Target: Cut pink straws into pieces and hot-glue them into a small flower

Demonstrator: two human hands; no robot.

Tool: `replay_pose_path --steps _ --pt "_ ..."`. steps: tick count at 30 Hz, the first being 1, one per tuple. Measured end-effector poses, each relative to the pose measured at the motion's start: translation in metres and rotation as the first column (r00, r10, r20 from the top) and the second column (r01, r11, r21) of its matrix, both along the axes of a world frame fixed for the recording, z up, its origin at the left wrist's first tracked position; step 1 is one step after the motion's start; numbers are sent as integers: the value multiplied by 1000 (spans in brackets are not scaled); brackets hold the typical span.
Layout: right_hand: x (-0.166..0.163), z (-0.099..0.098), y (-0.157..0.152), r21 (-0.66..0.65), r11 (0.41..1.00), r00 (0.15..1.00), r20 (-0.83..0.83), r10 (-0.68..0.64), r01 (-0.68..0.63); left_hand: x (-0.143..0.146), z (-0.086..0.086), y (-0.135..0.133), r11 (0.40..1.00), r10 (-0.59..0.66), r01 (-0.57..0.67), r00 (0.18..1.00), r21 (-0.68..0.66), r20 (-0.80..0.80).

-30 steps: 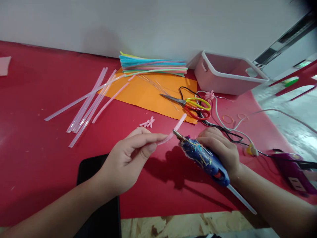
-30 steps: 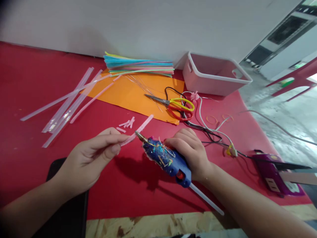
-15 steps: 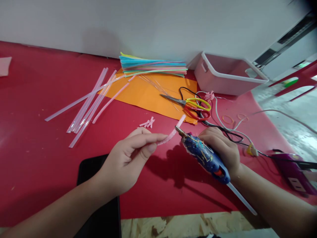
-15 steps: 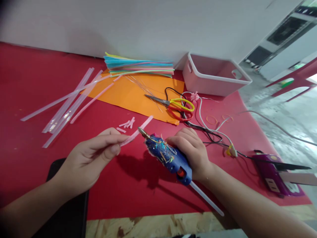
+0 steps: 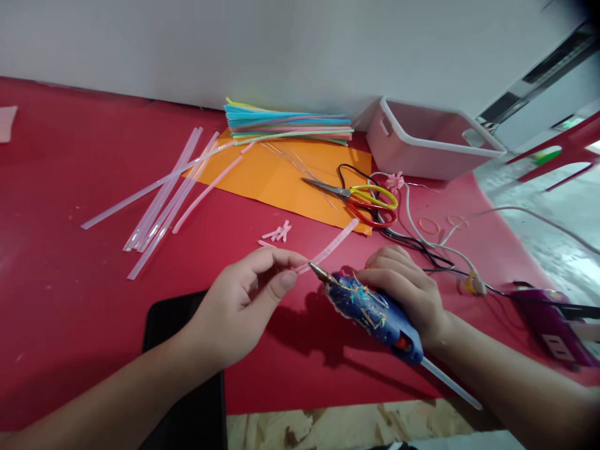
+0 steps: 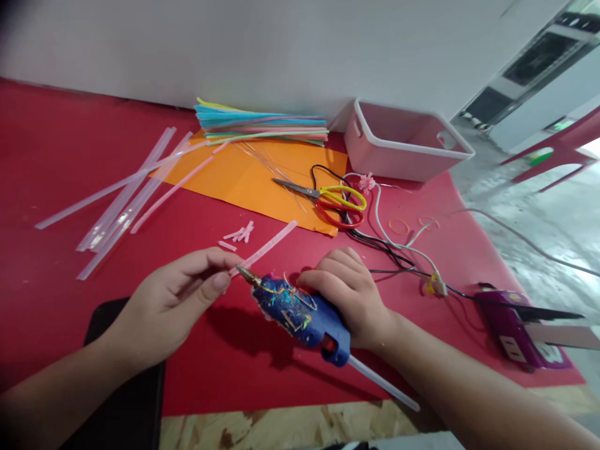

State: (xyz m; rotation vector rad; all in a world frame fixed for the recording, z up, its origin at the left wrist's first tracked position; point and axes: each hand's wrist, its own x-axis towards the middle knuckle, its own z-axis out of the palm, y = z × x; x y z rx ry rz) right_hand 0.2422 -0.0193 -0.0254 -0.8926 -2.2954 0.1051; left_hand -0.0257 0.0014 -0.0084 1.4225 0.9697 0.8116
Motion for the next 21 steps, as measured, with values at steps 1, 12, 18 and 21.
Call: replay_pose_path --steps 1,12,18,21 --pt "0 0 0 0 1000 1000 11 6 -6 0 1 0 1000 0 0 1000 4 0" --pt "1 -2 0 -18 1000 1000 3 0 0 1 4 2 999 7 -8 999 44 37" --pt "1 1 0 -8 1000 1000 6 -1 1 -1 1 1 998 1 -6 997 66 72" --pt "1 2 0 -3 1000 1000 21 -4 4 -2 1 1 998 2 -7 997 68 82"
